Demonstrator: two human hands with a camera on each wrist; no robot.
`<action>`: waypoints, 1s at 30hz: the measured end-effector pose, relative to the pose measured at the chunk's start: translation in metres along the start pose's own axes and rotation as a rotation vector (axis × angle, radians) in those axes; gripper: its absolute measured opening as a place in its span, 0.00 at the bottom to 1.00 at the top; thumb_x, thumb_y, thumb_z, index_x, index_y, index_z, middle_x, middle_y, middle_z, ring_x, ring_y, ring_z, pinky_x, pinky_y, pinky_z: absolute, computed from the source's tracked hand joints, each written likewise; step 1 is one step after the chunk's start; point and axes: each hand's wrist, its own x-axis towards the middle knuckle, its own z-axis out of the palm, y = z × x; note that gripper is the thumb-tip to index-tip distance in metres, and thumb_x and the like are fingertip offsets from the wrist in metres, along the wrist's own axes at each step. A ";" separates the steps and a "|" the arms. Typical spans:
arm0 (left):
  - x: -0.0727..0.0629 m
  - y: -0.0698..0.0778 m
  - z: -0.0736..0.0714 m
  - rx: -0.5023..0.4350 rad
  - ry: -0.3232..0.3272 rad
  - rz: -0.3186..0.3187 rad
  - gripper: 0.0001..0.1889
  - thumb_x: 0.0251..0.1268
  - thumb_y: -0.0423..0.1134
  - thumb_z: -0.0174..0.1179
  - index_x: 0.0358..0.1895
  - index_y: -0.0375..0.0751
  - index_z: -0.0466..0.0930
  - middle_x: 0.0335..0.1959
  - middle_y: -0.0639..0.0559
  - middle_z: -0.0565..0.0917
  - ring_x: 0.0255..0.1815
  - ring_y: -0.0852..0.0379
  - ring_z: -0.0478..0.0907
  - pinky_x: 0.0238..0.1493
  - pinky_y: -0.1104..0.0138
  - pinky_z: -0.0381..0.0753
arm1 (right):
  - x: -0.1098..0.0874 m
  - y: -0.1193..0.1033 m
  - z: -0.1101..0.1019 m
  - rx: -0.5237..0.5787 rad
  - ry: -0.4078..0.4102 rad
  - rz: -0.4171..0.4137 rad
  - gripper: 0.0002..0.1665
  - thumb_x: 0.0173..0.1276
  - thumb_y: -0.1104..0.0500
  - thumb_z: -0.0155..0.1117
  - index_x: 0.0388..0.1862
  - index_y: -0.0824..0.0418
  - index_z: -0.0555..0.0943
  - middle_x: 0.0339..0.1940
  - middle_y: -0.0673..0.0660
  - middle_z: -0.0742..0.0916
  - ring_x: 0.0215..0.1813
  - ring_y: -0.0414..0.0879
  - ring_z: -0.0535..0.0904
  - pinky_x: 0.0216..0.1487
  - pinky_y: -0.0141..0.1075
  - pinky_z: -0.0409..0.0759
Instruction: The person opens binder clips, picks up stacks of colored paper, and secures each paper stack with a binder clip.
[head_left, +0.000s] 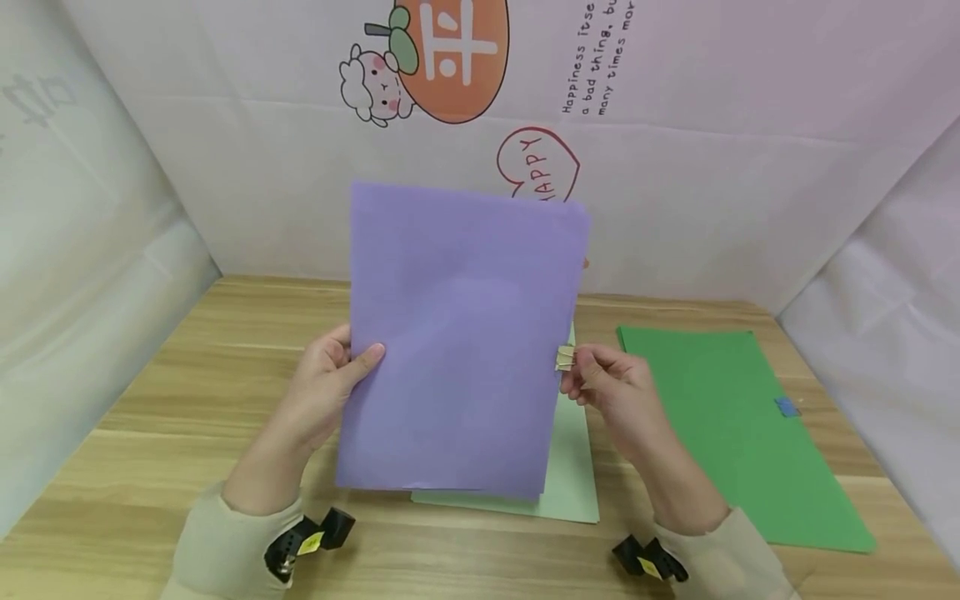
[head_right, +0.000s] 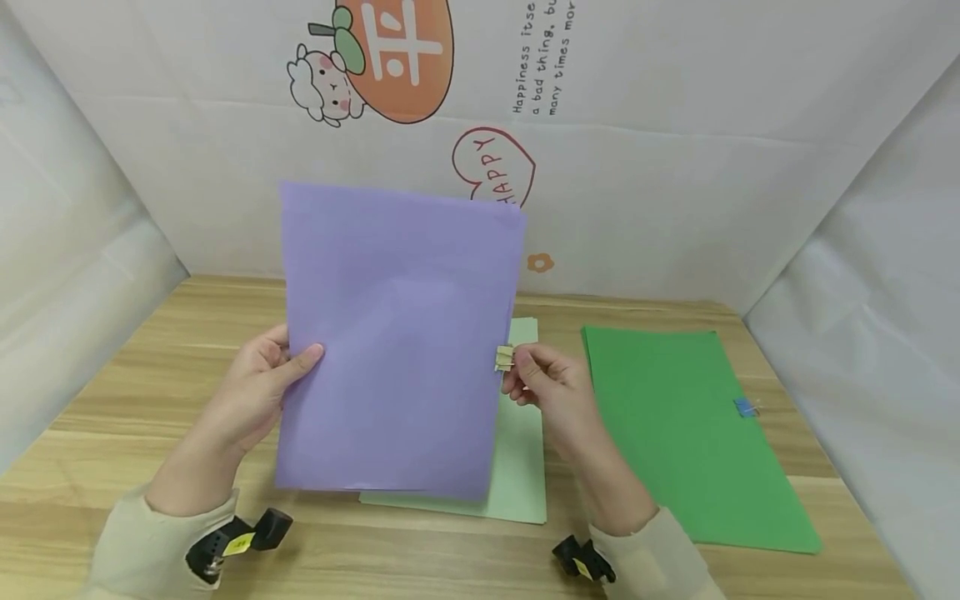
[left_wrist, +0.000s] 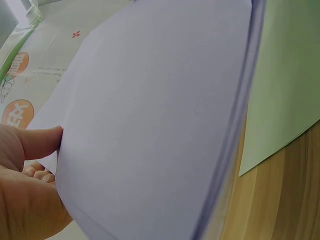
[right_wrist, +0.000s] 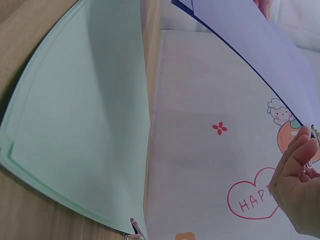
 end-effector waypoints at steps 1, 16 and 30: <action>0.001 0.000 0.000 -0.002 -0.003 0.002 0.20 0.78 0.32 0.49 0.66 0.24 0.65 0.35 0.63 0.87 0.38 0.64 0.85 0.43 0.67 0.85 | 0.000 0.000 0.000 -0.003 -0.006 -0.004 0.17 0.78 0.57 0.54 0.27 0.56 0.80 0.22 0.48 0.83 0.30 0.40 0.77 0.33 0.28 0.76; 0.004 -0.005 0.000 -0.002 -0.032 -0.013 0.22 0.78 0.35 0.49 0.69 0.26 0.64 0.38 0.62 0.86 0.42 0.63 0.85 0.45 0.66 0.85 | 0.001 0.001 -0.012 -0.061 -0.176 0.120 0.15 0.81 0.50 0.49 0.35 0.53 0.77 0.31 0.46 0.81 0.38 0.41 0.78 0.38 0.31 0.75; 0.003 -0.006 -0.037 0.137 -0.059 -0.002 0.24 0.77 0.36 0.52 0.68 0.23 0.62 0.37 0.67 0.86 0.40 0.65 0.85 0.42 0.67 0.86 | 0.019 0.004 -0.001 -0.203 -0.190 0.165 0.17 0.73 0.53 0.61 0.51 0.64 0.80 0.34 0.49 0.83 0.43 0.46 0.78 0.49 0.40 0.78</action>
